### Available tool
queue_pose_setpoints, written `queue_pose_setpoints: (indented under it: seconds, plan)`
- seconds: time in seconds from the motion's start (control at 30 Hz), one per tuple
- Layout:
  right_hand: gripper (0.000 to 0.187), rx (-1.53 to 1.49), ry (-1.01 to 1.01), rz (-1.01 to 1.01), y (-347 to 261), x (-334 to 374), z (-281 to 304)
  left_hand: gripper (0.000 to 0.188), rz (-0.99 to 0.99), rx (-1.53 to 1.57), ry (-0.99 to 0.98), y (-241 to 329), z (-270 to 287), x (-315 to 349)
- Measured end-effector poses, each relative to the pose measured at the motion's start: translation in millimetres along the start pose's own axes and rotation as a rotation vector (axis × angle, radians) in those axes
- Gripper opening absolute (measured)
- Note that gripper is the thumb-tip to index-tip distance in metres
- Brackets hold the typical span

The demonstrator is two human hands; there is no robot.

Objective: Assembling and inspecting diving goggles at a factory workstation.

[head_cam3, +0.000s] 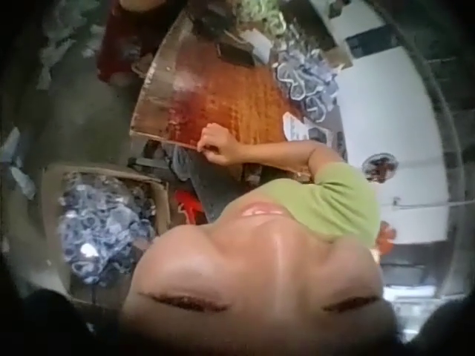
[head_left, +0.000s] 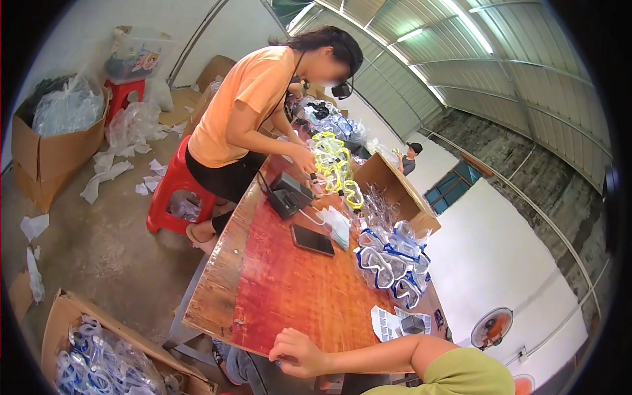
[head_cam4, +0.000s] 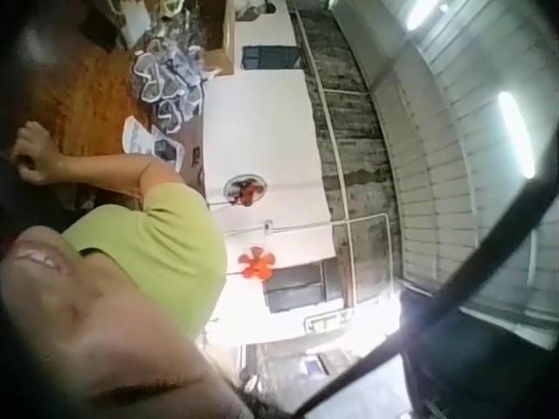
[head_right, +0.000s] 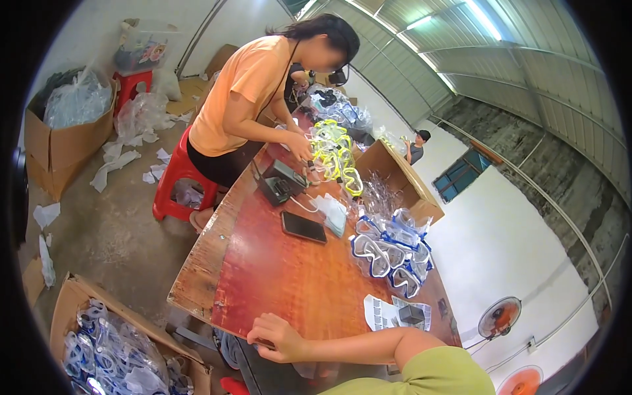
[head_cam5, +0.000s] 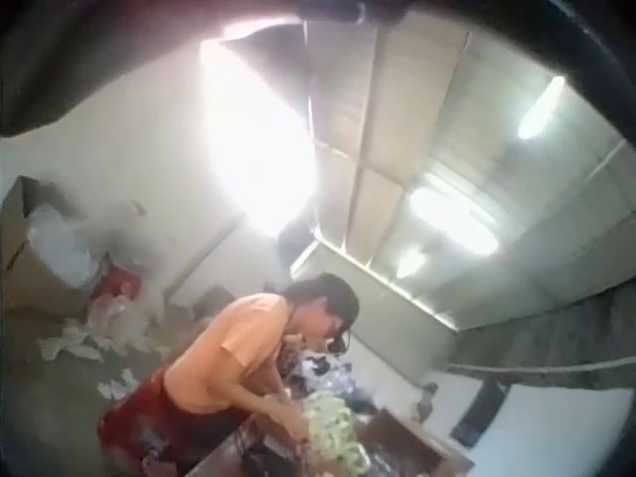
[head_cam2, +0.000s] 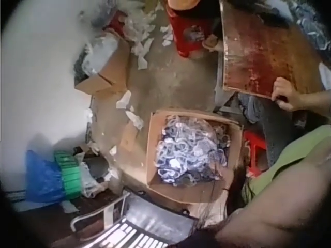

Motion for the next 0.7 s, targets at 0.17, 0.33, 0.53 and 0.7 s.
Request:
queue_pose_setpoints:
  seconds: [0.17,0.33,0.53,0.7]
  plan:
    - [0.02,0.0,0.03,-0.022,-11,-13,-28,0.048,0.019,-0.019,0.029,-6,-20,34]
    - [0.014,-0.013,0.095,0.024,-12,-14,-36,0.037,0.066,-0.053,-0.027,-19,-83,52]
    - [0.012,-0.245,0.25,-0.062,-3,-2,-32,0.026,0.025,-0.255,-0.1,-6,-140,46]
    - [0.03,-1.165,0.056,-0.411,9,21,-74,0.02,-0.021,-0.463,-0.096,10,-187,42]
Point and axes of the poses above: each hand's wrist, its own x-axis away from the middle knuckle, its own z-axis out of the back of the hand, y = z × x, the point moved 4 cm from there along -x, towards the middle knuckle, and after that the axes turned 7 degrees about y, right-handed, at the moved point
